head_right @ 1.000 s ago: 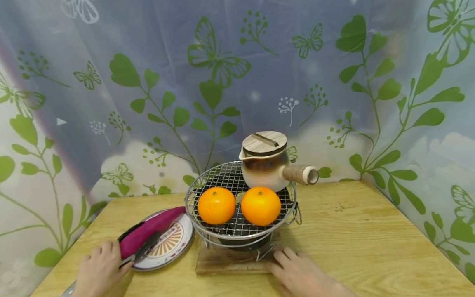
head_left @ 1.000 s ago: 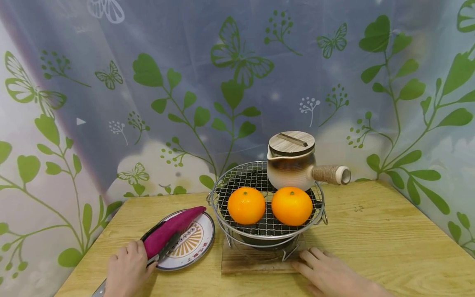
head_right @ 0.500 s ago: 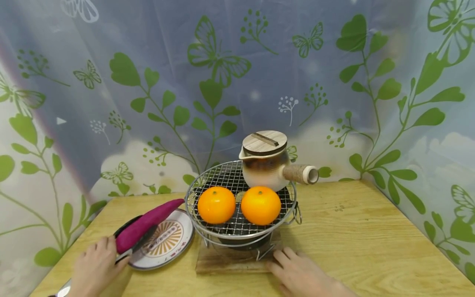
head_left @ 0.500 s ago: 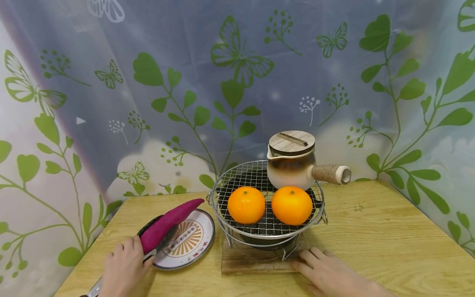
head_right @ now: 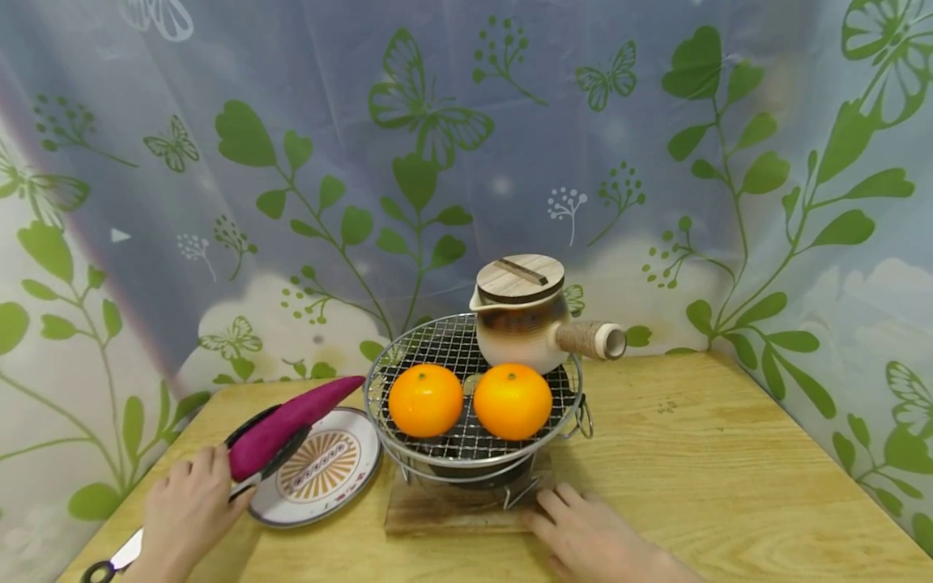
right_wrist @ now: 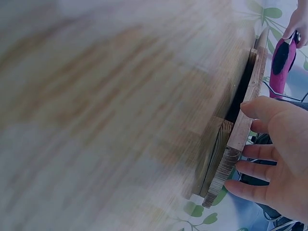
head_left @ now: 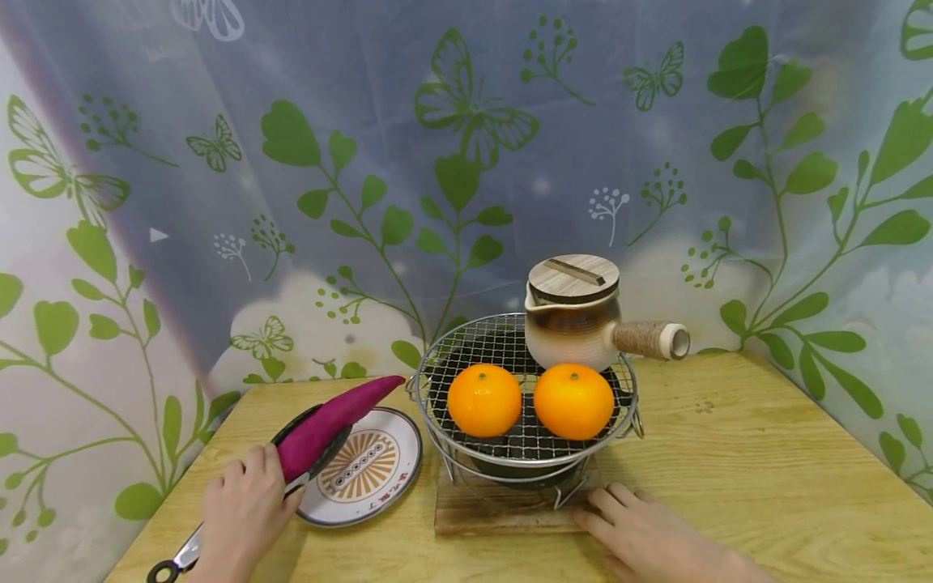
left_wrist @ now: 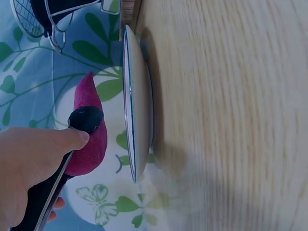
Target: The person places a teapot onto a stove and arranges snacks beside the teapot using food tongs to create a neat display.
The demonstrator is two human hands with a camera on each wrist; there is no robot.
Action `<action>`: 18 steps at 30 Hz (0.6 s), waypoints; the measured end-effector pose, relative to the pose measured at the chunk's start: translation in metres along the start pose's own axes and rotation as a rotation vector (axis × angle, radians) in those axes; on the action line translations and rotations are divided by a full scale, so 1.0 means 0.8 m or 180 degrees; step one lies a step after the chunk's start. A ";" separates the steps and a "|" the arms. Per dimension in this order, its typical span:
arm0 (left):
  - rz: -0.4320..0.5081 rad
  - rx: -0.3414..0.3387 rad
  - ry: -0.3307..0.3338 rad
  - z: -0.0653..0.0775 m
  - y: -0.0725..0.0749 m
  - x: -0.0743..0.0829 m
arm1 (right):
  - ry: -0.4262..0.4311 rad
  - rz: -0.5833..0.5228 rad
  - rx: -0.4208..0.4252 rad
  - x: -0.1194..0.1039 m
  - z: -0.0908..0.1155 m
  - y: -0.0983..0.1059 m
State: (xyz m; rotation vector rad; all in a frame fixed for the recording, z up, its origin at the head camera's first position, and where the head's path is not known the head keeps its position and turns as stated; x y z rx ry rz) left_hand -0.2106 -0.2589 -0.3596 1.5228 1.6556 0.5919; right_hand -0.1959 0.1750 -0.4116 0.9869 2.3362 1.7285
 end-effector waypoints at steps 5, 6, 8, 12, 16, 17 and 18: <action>0.0000 0.0101 -0.0034 -0.005 0.003 0.002 | -0.0028 0.0027 -0.0073 0.000 -0.001 0.000; -0.0003 0.0157 -0.0059 -0.006 0.004 0.003 | -0.0030 0.0031 -0.0079 0.001 -0.001 0.000; -0.0024 0.0287 -0.0121 -0.008 0.007 0.004 | -0.0036 0.0022 -0.0070 0.001 -0.001 0.000; -0.0049 0.0508 -0.0226 -0.013 0.014 0.006 | -0.0034 -0.0009 -0.0036 0.001 0.000 0.000; -0.0046 0.0540 -0.0248 -0.019 0.023 0.007 | -0.0032 -0.0038 -0.0004 0.001 0.000 0.000; -0.0037 0.0551 -0.0252 -0.021 0.025 0.008 | -0.0031 -0.0047 0.0004 0.001 0.000 0.000; -0.0025 0.0553 -0.0248 -0.023 0.028 0.008 | -0.0027 -0.0043 0.0011 0.000 0.000 0.000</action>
Point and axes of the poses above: each hand's wrist, its own z-axis away from the middle knuckle, its own y-axis out of the back of the hand, x = y × z, the point moved 3 cm from there along -z, towards the middle knuckle, and after that the axes turned 3 degrees about -x, right-handed, at the moved point
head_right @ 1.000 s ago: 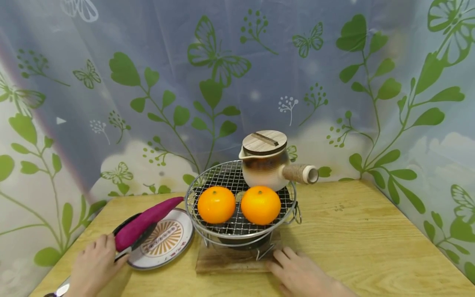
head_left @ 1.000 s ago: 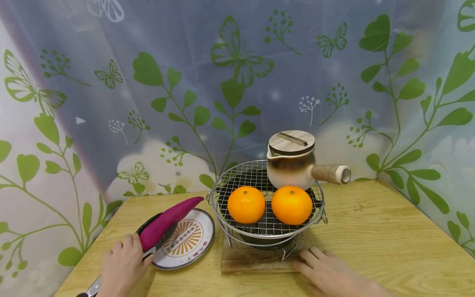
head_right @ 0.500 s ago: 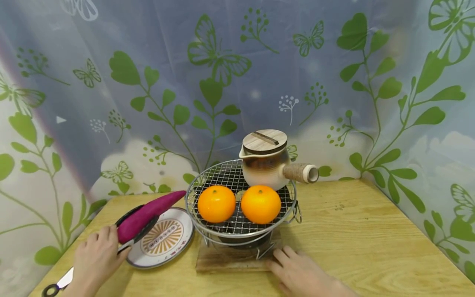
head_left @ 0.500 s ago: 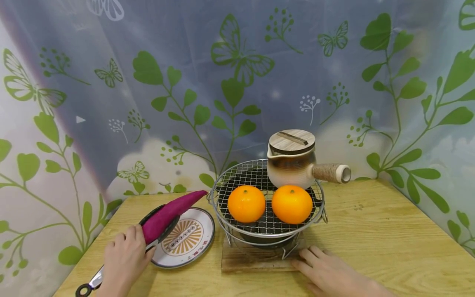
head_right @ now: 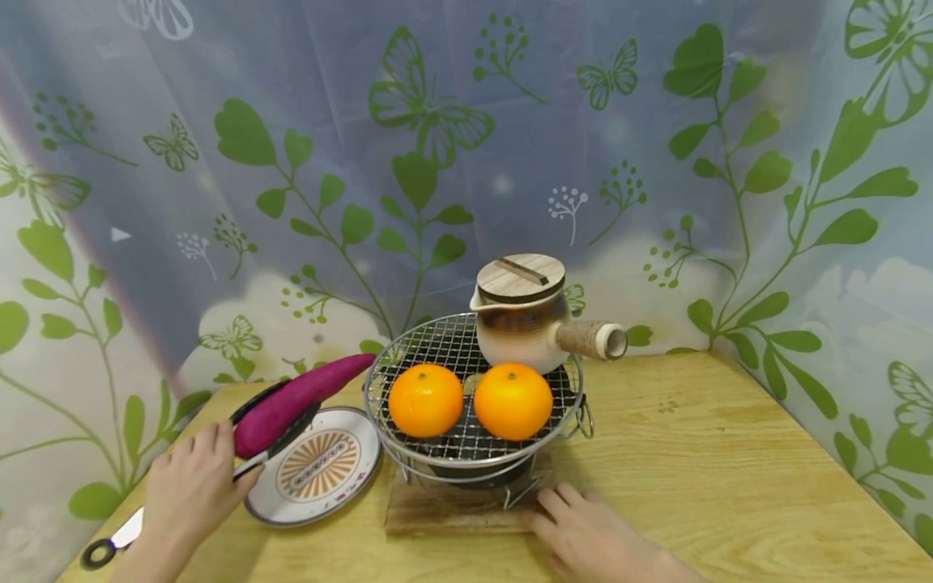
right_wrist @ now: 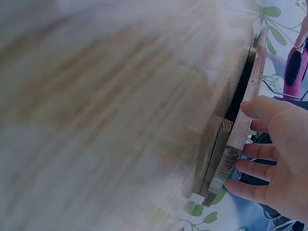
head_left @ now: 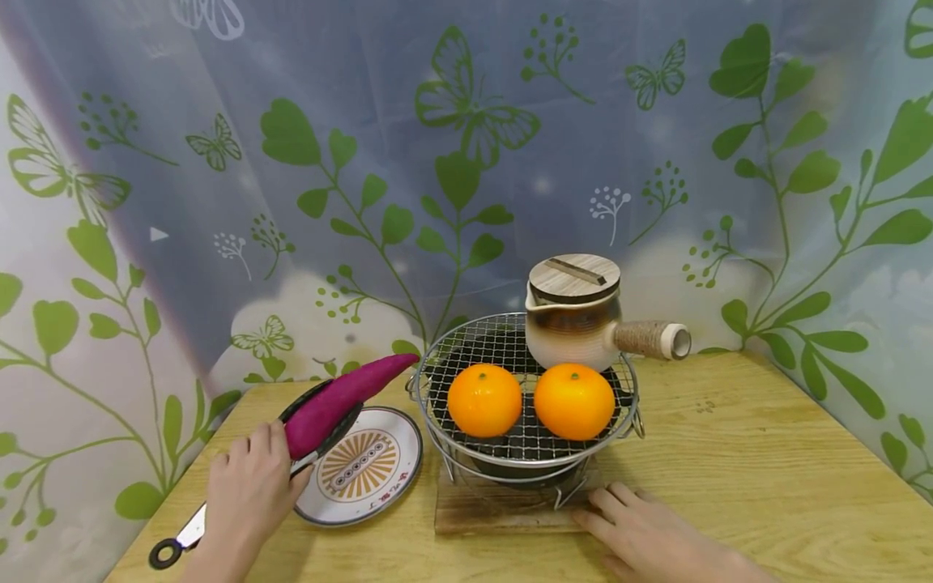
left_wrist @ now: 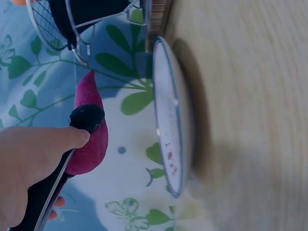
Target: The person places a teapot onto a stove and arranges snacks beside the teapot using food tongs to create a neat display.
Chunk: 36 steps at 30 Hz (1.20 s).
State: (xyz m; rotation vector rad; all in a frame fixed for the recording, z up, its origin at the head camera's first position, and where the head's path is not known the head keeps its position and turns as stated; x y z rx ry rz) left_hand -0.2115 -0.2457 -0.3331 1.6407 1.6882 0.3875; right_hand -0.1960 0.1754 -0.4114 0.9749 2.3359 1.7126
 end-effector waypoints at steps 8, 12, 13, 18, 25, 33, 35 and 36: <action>0.0114 0.0316 -0.0154 -0.021 0.019 -0.002 | 0.0012 -0.0008 0.0037 0.001 0.001 0.001; 0.0081 0.0449 -0.0200 -0.030 0.026 -0.004 | -0.0013 -0.0036 0.0058 0.001 0.001 0.001; 0.0071 0.0451 -0.0196 -0.031 0.027 -0.004 | -0.0014 -0.0030 0.0059 0.001 0.001 0.001; 0.0077 0.0421 -0.0139 -0.037 0.034 -0.002 | 0.0014 0.0012 0.0047 0.001 0.001 0.000; 0.0116 0.0346 -0.0110 -0.049 0.043 0.001 | 0.0017 0.0018 0.0082 0.001 0.001 0.000; 0.0070 0.0300 -0.0126 -0.063 0.051 0.009 | 0.0023 0.0021 0.0037 0.001 0.000 0.001; 0.0076 0.0319 -0.0128 -0.066 0.052 0.010 | 0.0016 0.0017 0.0031 0.001 0.000 0.001; 0.0075 0.0329 -0.0129 -0.068 0.053 0.011 | 0.0014 0.0018 0.0034 0.001 0.000 0.001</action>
Point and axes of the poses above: each hand's wrist, its own z-axis away from the middle knuckle, its own y-axis out of the back of the hand, x = y × z, the point moved 3 cm from there along -z, towards the middle knuckle, and after that the axes turned 3 degrees about -x, right-handed, at the moved point
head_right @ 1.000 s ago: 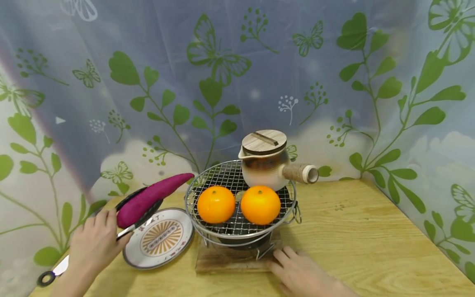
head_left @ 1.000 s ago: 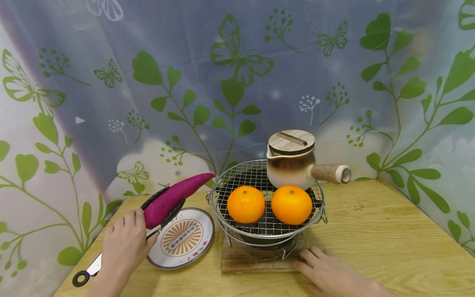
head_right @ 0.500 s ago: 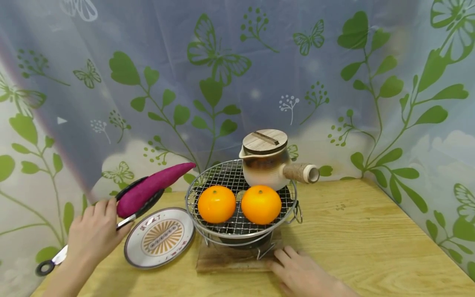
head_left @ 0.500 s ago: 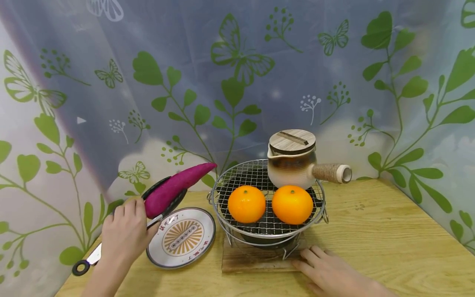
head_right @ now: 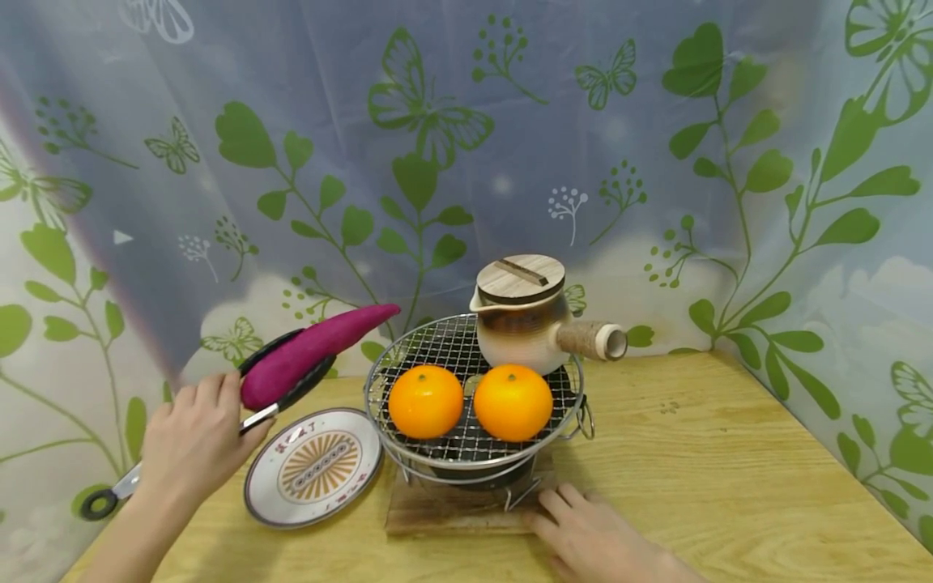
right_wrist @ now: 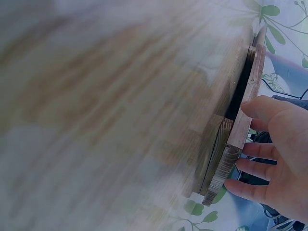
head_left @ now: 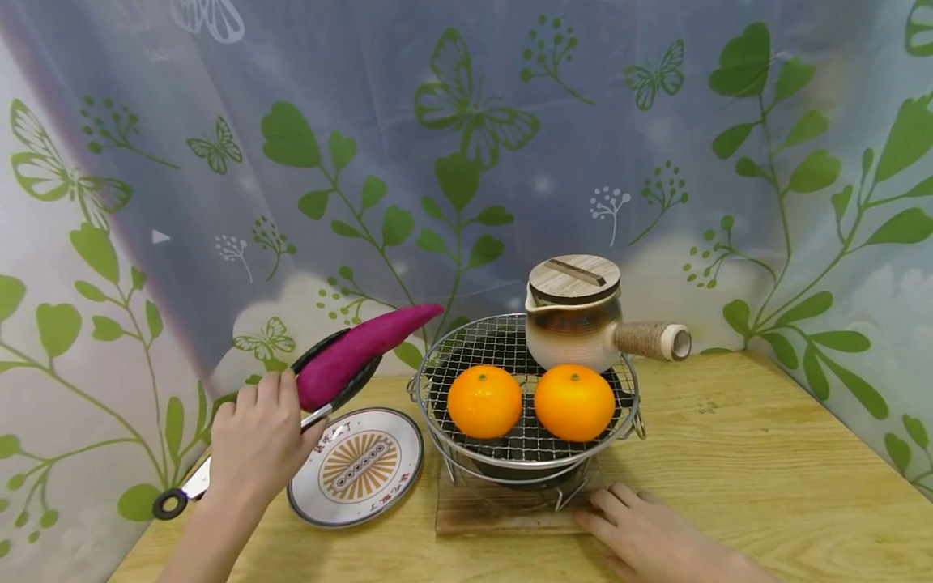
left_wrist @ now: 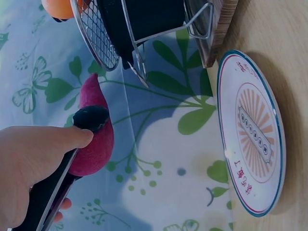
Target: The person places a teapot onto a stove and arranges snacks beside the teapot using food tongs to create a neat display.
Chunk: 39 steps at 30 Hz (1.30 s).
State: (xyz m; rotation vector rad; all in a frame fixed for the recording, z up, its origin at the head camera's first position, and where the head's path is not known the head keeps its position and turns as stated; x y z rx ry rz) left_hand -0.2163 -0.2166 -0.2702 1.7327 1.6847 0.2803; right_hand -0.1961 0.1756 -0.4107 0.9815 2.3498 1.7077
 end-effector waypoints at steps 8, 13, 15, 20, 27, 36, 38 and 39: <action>-0.0015 0.0028 -0.0043 -0.016 0.006 0.007 | 0.0025 0.0032 0.0092 0.001 0.000 0.000; -0.0011 -0.0043 -0.0027 -0.028 0.010 0.014 | 0.0008 0.0045 0.0096 0.001 0.000 0.000; -0.0014 -0.0066 -0.0033 -0.033 0.012 0.018 | 0.0005 0.0050 0.0094 0.001 0.000 0.000; -0.0015 -0.0105 -0.0053 -0.043 0.016 0.031 | 0.0022 0.0013 0.0054 0.001 0.000 0.001; -0.0037 -0.0252 -0.0042 -0.055 0.021 0.049 | -0.0002 -0.0006 0.0029 0.000 0.001 0.001; -0.0151 -0.0322 -0.0094 -0.066 0.024 0.066 | -0.0006 0.0011 0.0043 0.000 0.000 0.001; -0.0142 -0.0317 -0.0107 -0.067 0.024 0.070 | -0.0005 0.0004 0.0038 0.000 0.000 0.001; -0.0130 -0.0320 -0.0111 -0.067 0.023 0.071 | -0.0002 0.0006 0.0043 0.000 0.000 0.000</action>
Point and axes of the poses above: each hand's wrist, its own z-axis away from the middle knuckle, its own y-axis out of the back of the hand, x = y × z, the point moved 3 cm from there along -z, towards the middle knuckle, and after that the axes turned 3 degrees about -x, right-handed, at the moved point
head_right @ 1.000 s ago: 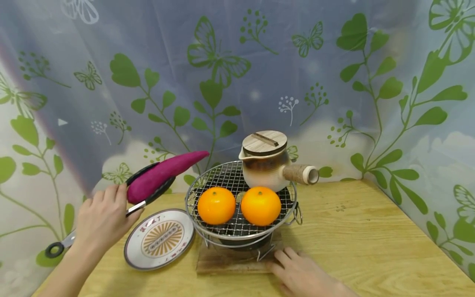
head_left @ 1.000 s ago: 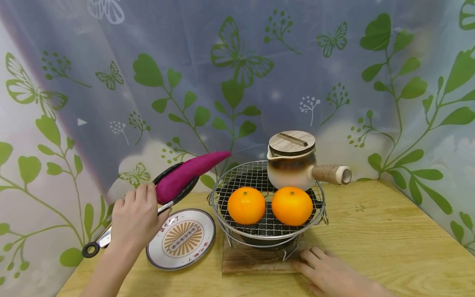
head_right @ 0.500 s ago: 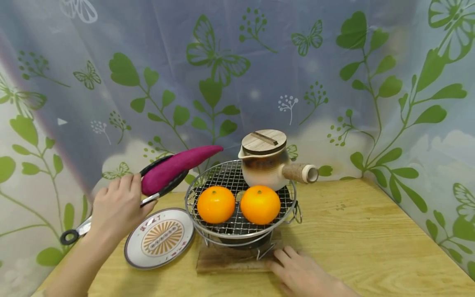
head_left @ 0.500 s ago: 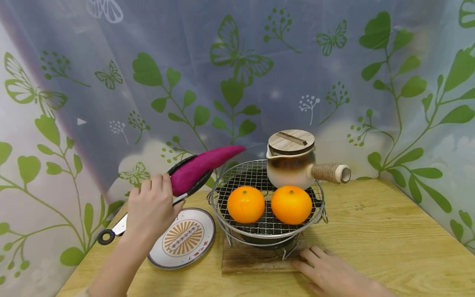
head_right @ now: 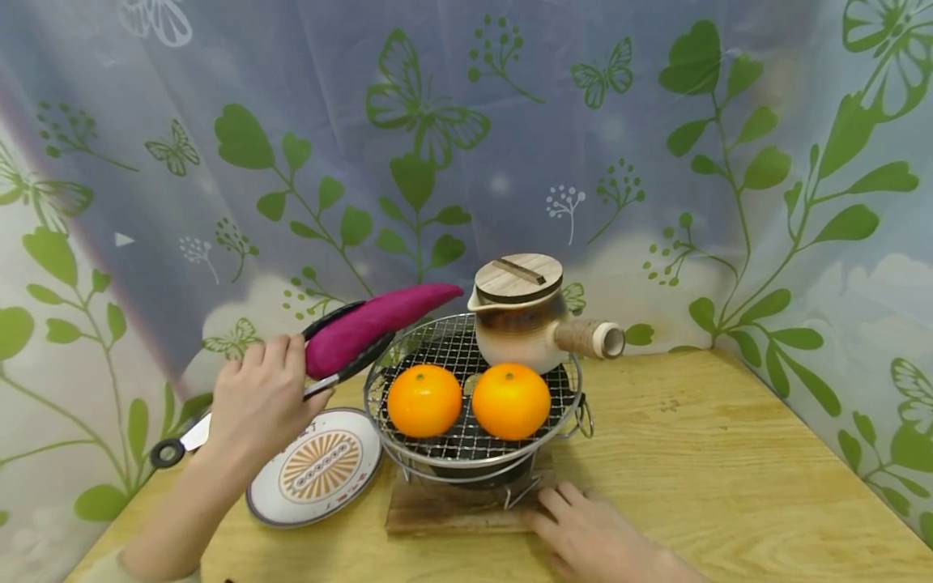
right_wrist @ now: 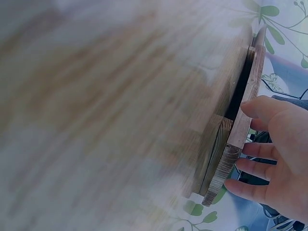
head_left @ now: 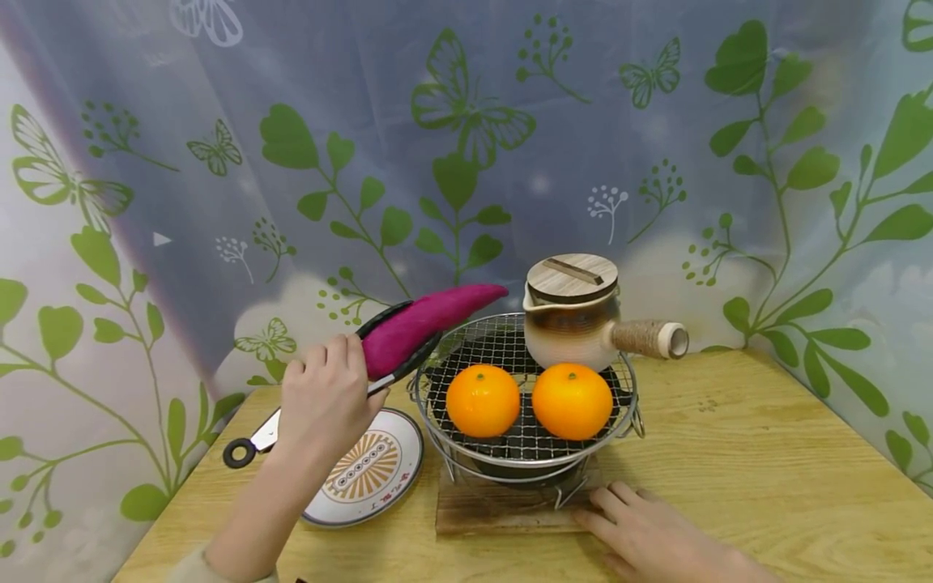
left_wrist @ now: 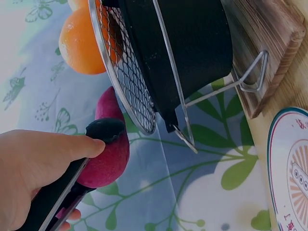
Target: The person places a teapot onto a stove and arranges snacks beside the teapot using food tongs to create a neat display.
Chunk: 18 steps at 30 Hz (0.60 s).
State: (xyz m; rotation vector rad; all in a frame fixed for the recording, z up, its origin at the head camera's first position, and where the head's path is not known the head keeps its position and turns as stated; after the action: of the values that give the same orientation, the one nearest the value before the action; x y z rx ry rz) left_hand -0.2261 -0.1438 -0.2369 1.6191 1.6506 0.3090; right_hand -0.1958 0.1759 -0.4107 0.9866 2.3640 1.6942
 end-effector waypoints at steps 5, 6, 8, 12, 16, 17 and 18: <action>0.0038 -0.0049 -0.0030 -0.002 -0.002 0.008 | 0.0032 -0.0002 -0.0003 0.000 0.000 -0.001; 0.0042 -0.0063 -0.0035 -0.002 -0.002 0.009 | 0.0039 0.0001 -0.0001 0.000 0.000 -0.001; 0.0058 -0.0094 -0.0048 -0.003 -0.002 0.012 | 0.0048 0.0014 0.0008 0.000 0.000 -0.001; 0.0088 -0.0127 -0.0057 -0.004 -0.002 0.019 | 0.0058 0.0010 0.0029 0.000 0.000 -0.001; 0.0075 -0.0151 -0.0060 -0.005 -0.003 0.024 | 0.0062 -0.0011 0.0043 0.001 0.000 -0.001; 0.0075 -0.0160 -0.0063 -0.005 -0.003 0.025 | 0.0061 -0.0011 0.0047 0.001 0.000 -0.001; 0.0072 -0.0173 -0.0069 -0.005 -0.003 0.026 | 0.0057 -0.0018 0.0043 0.001 0.000 -0.001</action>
State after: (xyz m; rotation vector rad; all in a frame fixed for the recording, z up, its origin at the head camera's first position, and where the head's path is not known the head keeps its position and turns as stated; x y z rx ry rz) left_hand -0.2276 -0.1236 -0.2435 1.5962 1.5953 0.3437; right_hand -0.1969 0.1765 -0.4108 0.9697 2.3902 1.6943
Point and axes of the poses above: each hand's wrist, its own z-axis away from the middle knuckle, its own y-axis out of the back of the hand, x = y × z, the point moved 3 cm from there along -z, towards the middle knuckle, and after that the axes turned 3 degrees about -x, right-handed, at the moved point
